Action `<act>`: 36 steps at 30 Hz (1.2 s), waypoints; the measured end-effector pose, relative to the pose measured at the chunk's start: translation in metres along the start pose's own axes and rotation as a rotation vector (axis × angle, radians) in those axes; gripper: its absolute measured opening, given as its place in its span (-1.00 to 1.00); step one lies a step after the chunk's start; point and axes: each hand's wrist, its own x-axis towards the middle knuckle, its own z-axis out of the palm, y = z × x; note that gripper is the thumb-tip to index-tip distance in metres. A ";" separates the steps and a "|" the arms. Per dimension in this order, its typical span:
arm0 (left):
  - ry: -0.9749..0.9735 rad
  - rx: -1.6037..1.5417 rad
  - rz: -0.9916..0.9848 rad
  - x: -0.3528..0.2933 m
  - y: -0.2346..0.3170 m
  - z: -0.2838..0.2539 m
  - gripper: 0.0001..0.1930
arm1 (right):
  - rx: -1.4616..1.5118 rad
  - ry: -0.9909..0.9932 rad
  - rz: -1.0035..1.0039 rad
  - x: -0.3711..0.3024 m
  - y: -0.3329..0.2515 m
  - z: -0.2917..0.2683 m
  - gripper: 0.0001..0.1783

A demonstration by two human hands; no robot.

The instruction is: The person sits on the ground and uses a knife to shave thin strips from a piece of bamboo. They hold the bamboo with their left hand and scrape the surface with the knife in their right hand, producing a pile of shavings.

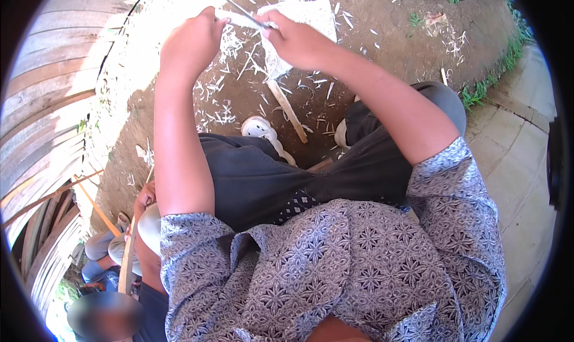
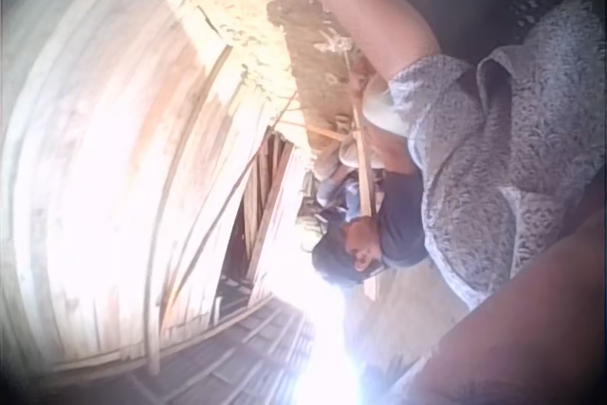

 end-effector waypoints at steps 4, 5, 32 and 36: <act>0.001 -0.015 -0.005 -0.005 -0.007 0.000 -0.57 | 0.119 0.207 -0.014 0.002 -0.051 -0.026 -0.71; 0.014 -0.010 -0.001 -0.005 -0.007 0.001 -0.56 | 0.135 0.229 -0.014 -0.002 -0.053 -0.023 -0.70; 0.074 -0.066 0.098 -0.008 0.001 -0.003 -0.70 | 0.013 0.141 0.099 -0.014 -0.046 -0.032 -0.43; 0.056 -0.078 0.115 -0.002 0.003 -0.002 -0.70 | -0.109 0.073 -0.005 -0.014 0.002 -0.005 -0.58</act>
